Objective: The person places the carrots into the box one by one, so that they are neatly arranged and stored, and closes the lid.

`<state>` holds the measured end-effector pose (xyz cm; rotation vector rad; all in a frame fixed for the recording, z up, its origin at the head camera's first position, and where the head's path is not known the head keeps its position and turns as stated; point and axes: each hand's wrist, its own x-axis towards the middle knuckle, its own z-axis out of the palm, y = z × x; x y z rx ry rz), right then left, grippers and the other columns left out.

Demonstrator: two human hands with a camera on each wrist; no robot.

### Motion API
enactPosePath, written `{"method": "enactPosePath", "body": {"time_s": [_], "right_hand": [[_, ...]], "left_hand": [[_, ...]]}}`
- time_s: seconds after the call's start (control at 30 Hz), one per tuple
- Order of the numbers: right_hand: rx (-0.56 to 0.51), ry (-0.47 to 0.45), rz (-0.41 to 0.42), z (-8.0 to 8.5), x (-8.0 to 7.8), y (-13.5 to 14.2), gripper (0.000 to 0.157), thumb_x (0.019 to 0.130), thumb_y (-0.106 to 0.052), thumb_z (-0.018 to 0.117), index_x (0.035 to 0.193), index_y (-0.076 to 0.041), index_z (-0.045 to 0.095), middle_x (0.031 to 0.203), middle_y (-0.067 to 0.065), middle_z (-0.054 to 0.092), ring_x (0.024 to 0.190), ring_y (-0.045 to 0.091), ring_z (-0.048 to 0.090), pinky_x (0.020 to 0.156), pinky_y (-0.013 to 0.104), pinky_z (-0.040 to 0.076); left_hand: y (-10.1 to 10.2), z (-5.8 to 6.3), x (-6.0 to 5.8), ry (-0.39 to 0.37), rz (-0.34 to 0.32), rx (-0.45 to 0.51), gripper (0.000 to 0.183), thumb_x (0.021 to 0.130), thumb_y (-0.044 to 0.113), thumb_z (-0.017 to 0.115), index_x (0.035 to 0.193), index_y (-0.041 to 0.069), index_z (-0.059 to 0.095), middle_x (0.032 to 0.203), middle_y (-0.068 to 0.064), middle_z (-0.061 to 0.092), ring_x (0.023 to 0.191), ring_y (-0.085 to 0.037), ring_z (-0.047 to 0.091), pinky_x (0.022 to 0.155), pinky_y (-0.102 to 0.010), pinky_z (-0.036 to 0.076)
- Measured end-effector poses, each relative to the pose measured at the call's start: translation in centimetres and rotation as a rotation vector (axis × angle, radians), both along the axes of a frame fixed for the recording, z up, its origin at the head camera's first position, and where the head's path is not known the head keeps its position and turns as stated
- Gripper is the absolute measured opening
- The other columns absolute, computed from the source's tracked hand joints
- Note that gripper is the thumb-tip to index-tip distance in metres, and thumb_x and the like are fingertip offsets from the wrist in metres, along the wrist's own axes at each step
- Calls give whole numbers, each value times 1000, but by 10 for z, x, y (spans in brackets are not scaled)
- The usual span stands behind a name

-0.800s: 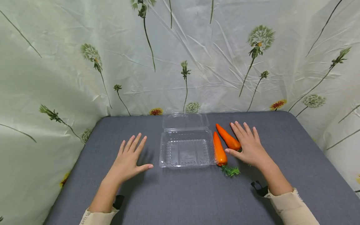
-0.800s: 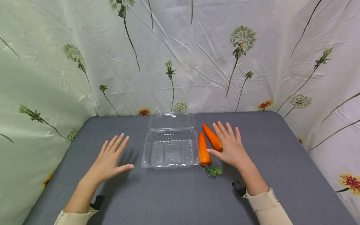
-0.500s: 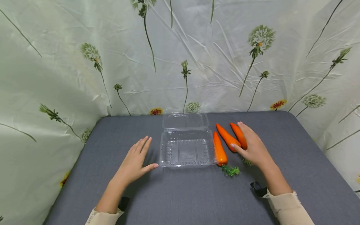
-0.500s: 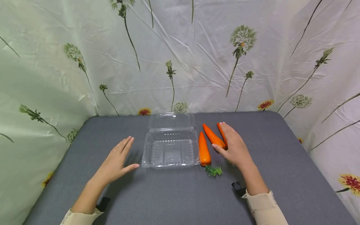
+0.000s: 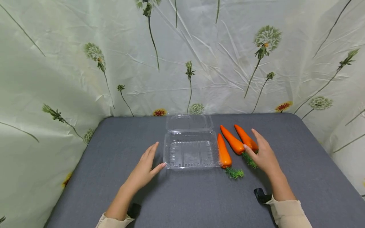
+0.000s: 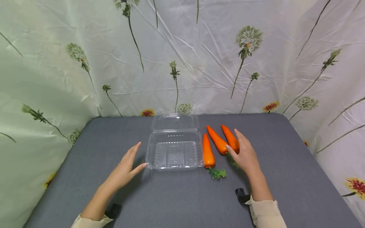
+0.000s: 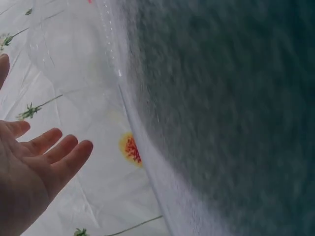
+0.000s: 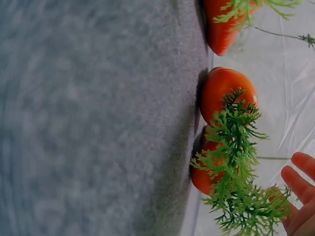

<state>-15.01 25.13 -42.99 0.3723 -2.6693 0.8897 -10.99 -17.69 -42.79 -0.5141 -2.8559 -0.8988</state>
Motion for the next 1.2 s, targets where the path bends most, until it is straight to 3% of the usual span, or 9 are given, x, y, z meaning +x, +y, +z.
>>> {"method": "enactPosePath", "body": {"time_s": [0.27, 0.5, 0.97, 1.1, 1.2], "right_hand": [[-81, -27, -40, -11, -2, 7, 63, 90, -22, 57, 140, -1, 25, 133, 27, 35, 118, 45, 33, 88, 59, 28], [-141, -49, -66, -21, -5, 9, 56, 91, -22, 54, 133, 7, 31, 127, 31, 39, 112, 47, 37, 85, 58, 32], [-218, -176, -140, -31, -5, 11, 55, 93, -29, 48, 132, 7, 33, 127, 30, 39, 112, 44, 39, 87, 57, 29], [-229, -176, -172, -35, -6, 11, 53, 93, -28, 50, 129, 7, 36, 124, 30, 42, 109, 43, 41, 85, 55, 31], [-240, -190, -194, -37, -6, 11, 53, 92, -29, 51, 129, 7, 37, 121, 31, 44, 108, 43, 43, 84, 54, 32]], "left_hand": [[6, -7, -3, -81, -46, 161, 72, 86, 34, 60, 143, 14, 22, 138, -16, 31, 125, -32, 31, 96, -50, 29], [8, -15, -4, -188, -31, 249, 67, 87, 34, 59, 143, 18, 25, 138, -13, 32, 106, -36, 49, 86, -49, 39], [10, -25, -6, -242, -56, 370, 64, 87, 24, 60, 142, 14, 27, 138, -12, 33, 118, -31, 40, 91, -44, 37], [12, -26, -6, -298, -77, 479, 64, 89, 18, 58, 142, 12, 24, 139, -18, 30, 121, -35, 36, 93, -46, 35], [16, -18, -1, -344, -76, 558, 62, 90, 14, 55, 142, 8, 22, 140, -22, 28, 122, -39, 34, 93, -49, 32]]}}
